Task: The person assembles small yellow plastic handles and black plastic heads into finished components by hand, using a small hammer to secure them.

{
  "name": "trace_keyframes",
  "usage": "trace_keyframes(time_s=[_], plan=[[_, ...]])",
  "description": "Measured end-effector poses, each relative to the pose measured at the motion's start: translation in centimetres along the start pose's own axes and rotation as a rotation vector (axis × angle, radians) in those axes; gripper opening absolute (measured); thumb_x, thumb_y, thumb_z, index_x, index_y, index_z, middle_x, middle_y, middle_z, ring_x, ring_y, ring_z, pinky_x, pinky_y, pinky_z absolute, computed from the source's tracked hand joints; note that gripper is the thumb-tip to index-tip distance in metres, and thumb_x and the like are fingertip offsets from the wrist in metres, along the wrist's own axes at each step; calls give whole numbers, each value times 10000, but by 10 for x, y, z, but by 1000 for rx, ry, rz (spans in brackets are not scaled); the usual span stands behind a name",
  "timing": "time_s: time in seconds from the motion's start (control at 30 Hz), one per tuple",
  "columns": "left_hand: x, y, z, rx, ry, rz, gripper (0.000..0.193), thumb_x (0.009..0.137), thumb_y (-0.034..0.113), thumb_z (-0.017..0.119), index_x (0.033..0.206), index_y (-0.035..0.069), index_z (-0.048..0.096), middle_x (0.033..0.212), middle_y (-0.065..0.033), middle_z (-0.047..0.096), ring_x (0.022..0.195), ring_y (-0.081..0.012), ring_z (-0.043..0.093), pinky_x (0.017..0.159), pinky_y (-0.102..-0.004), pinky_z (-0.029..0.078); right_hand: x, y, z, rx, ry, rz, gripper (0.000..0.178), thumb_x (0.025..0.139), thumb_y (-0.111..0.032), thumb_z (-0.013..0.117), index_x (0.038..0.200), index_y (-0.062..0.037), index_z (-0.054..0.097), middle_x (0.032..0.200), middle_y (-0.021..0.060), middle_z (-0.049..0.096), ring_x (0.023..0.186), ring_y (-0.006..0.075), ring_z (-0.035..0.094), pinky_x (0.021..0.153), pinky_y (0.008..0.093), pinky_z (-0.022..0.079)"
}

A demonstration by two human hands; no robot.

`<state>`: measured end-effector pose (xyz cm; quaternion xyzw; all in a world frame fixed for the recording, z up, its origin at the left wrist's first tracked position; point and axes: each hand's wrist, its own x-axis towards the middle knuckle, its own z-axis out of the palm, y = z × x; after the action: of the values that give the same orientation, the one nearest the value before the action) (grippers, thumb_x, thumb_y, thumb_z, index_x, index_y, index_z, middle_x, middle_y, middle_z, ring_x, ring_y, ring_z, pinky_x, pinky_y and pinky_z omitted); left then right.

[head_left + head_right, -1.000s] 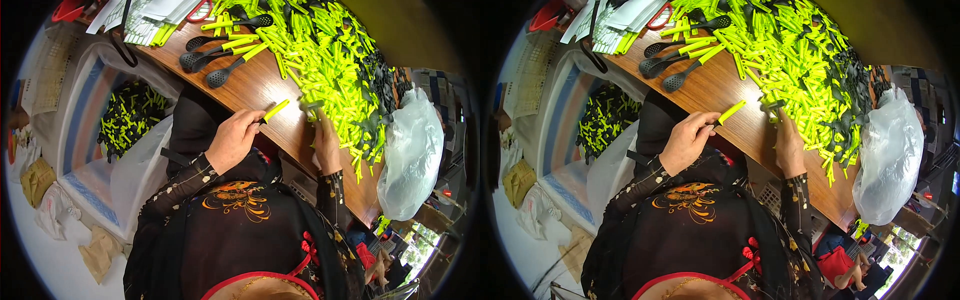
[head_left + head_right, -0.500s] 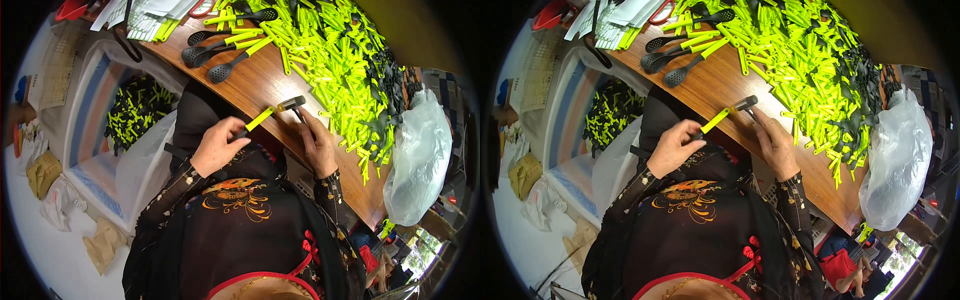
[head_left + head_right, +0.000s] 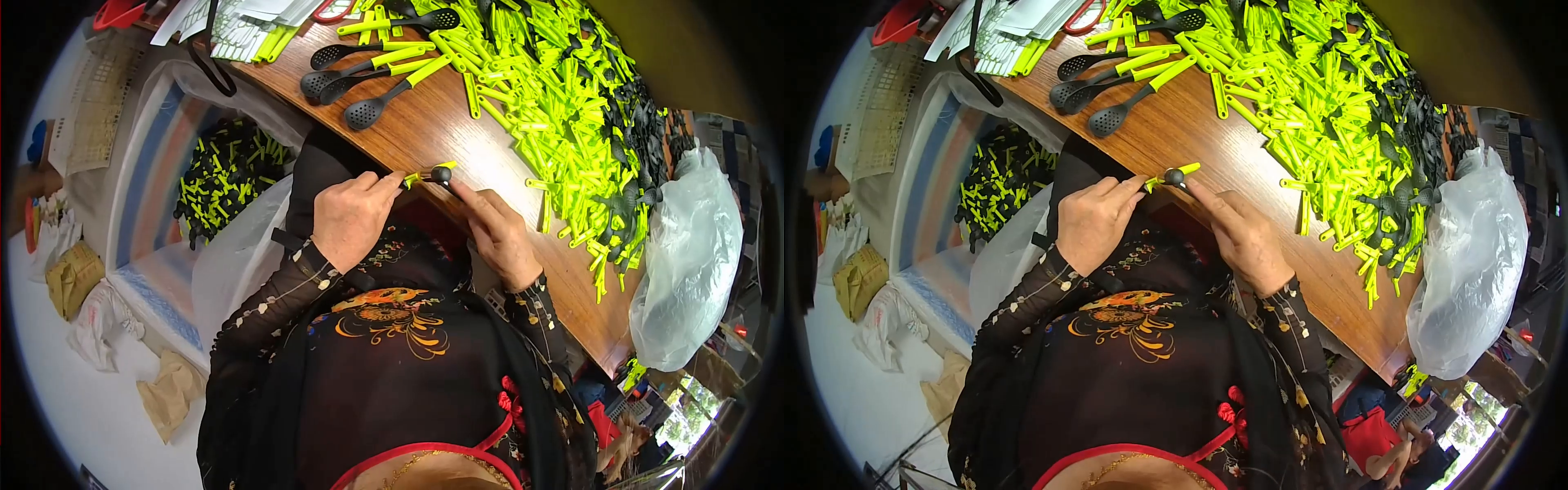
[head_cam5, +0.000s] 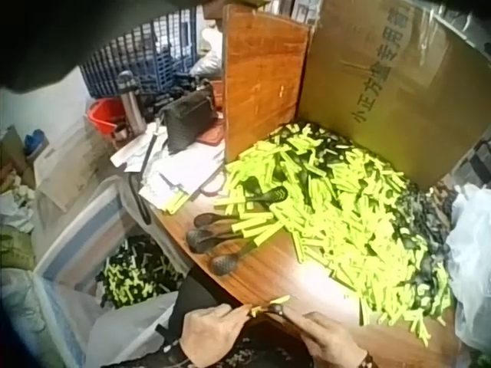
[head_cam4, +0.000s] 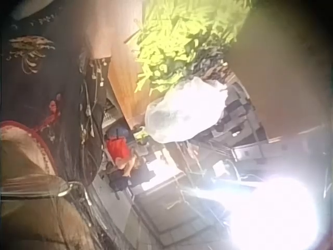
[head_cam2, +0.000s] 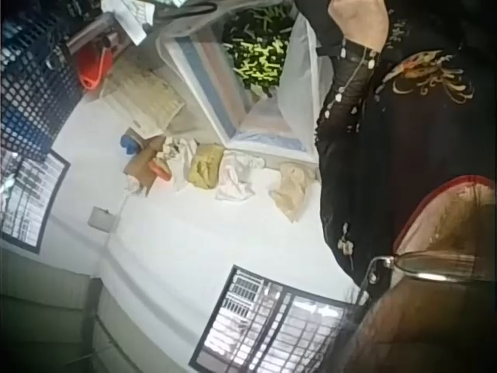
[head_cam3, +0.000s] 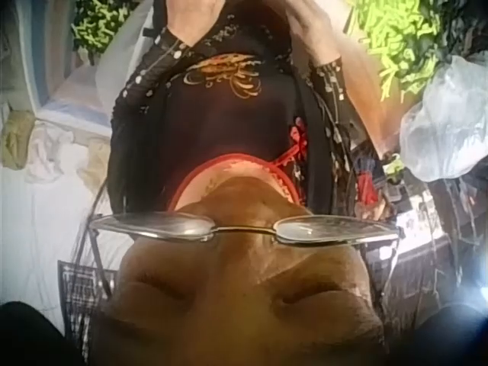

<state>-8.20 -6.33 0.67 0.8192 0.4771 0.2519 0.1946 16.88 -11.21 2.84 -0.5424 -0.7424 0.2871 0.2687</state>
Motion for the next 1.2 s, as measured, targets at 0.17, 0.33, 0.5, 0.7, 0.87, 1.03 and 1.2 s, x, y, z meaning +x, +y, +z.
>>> trace_keyframes(time_s=[0.17,0.33,0.5,0.7,0.87,1.03,1.2], plan=[[-14,-3,5,-81,-60,-61,166,935,90,683,1093,39,680,831,-121,670,778,-324,687,685,-405,551,-1,6,1,-6,-78,86,537,910,99,620,1413,-89,623,949,131,658,819,276,662,767,339,536],[-10,-22,14,-551,-372,-278,179,986,43,586,1149,-24,610,901,-147,717,840,-290,730,746,-353,554,-4,10,5,-2,-47,100,536,916,63,631,1411,-145,622,998,143,677,862,338,678,767,405,548],[-6,-21,15,-760,-525,-449,290,1061,118,532,1309,-16,601,897,-59,696,867,-174,702,790,-301,558,-7,7,1,77,46,152,475,940,61,634,1383,-112,639,966,141,673,846,313,674,755,381,542],[-15,-32,27,-1458,-751,-627,492,1124,286,459,1486,-48,450,1001,-43,622,1124,-197,627,915,-358,572,1,5,7,91,57,121,464,948,49,638,1385,-110,638,949,144,666,833,302,666,749,357,534],[-11,-32,25,-1944,-802,-920,473,1101,240,506,1458,-67,462,1046,-45,665,1240,-262,620,1058,-530,536,4,12,9,108,23,152,472,965,18,628,1416,-123,616,914,151,643,818,305,654,756,368,525],[-17,-35,34,-2062,-778,-991,422,1087,212,531,1418,-48,500,1060,-47,682,1254,-267,621,1068,-566,525,6,11,7,101,-9,202,458,977,40,623,1420,-77,620,1001,117,699,899,195,673,822,300,528],[-21,-28,38,-1935,-670,-956,249,1054,190,609,1219,5,630,1039,-38,680,1187,-249,666,999,-486,581,2,14,7,143,25,155,478,951,40,636,1402,-119,630,912,147,642,819,289,648,761,358,521]])
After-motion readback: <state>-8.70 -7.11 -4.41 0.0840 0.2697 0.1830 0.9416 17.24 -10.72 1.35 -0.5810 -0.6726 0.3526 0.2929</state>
